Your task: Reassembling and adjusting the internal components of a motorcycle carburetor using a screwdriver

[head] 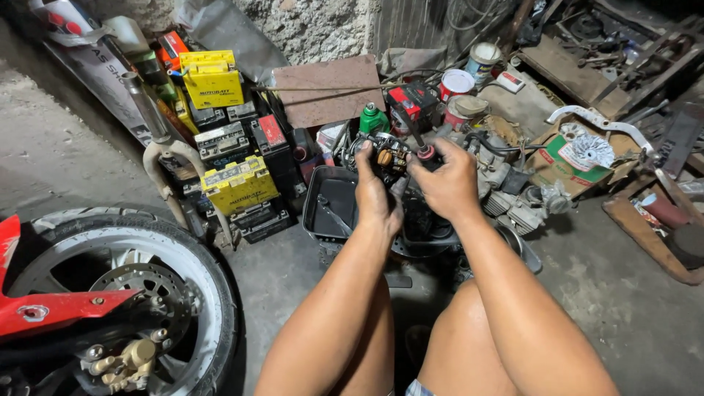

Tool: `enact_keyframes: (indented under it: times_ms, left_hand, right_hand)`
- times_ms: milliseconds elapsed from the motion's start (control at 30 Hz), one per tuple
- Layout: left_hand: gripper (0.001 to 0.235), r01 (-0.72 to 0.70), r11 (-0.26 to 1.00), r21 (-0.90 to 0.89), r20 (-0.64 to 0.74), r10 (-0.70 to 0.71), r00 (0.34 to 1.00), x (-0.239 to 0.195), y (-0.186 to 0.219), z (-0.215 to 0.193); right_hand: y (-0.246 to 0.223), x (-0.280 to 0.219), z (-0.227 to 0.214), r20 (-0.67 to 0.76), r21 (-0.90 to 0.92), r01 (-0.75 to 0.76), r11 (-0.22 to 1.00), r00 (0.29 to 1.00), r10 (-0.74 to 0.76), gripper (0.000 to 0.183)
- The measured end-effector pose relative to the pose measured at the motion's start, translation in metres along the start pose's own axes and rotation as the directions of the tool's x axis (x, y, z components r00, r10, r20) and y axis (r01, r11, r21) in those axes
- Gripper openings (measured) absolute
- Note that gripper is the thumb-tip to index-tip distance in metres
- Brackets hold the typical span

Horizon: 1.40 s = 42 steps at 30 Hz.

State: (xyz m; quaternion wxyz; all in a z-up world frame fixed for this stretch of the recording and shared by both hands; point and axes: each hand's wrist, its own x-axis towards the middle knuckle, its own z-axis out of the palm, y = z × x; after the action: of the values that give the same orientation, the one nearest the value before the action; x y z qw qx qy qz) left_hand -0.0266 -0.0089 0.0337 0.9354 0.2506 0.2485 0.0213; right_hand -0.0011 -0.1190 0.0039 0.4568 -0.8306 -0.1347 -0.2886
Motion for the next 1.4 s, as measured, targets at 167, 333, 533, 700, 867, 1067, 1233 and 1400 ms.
enact_keyframes:
  times_ms: [167, 333, 533, 700, 867, 1067, 1233, 1400]
  left_hand:
    - [0.056, 0.005, 1.000, 0.003, 0.006, -0.005, 1.000, 0.008, -0.002, -0.002]
    - [0.054, -0.008, 1.000, -0.016, 0.010, 0.009, 1.000, 0.014, -0.002, -0.004]
    - [0.051, -0.015, 0.998, -0.067, 0.022, 0.016, 1.000, 0.034, -0.010, -0.011]
    - [0.051, -0.004, 0.998, -0.059, 0.022, 0.005, 1.000, 0.028, -0.008, -0.008]
    - [0.052, 0.004, 0.997, -0.072, 0.018, -0.003, 1.000, 0.025, -0.009, -0.009]
    - [0.052, 0.007, 0.996, -0.084, 0.017, -0.005, 1.000, 0.026, -0.009, -0.011]
    - [0.052, 0.007, 0.997, -0.080, 0.022, -0.005, 1.000, 0.018, -0.007, -0.008]
    - [0.050, 0.003, 0.999, -0.040, 0.016, -0.002, 1.000, 0.016, -0.005, -0.008]
  right_hand:
    - [0.007, 0.001, 0.006, -0.011, 0.029, -0.089, 0.996, 0.996, 0.089, 0.014]
    - [0.007, 0.004, 0.010, -0.045, 0.027, -0.214, 0.977, 0.976, 0.215, 0.010]
    - [0.069, 0.006, 0.008, -0.092, -0.054, -0.405, 0.913, 0.912, 0.399, 0.010]
    - [0.083, -0.008, 0.007, 0.071, -0.277, -0.490, 0.826, 0.847, 0.527, 0.019]
    - [0.165, -0.013, 0.009, 0.146, -0.393, -0.464, 0.794, 0.821, 0.552, 0.025]
    - [0.135, -0.016, 0.009, 0.166, -0.360, -0.539, 0.762, 0.766, 0.621, 0.023]
    - [0.134, -0.013, 0.013, 0.181, -0.362, -0.552, 0.751, 0.749, 0.637, 0.026]
    - [0.102, -0.007, 0.013, 0.110, 0.041, -0.640, 0.767, 0.766, 0.633, 0.018]
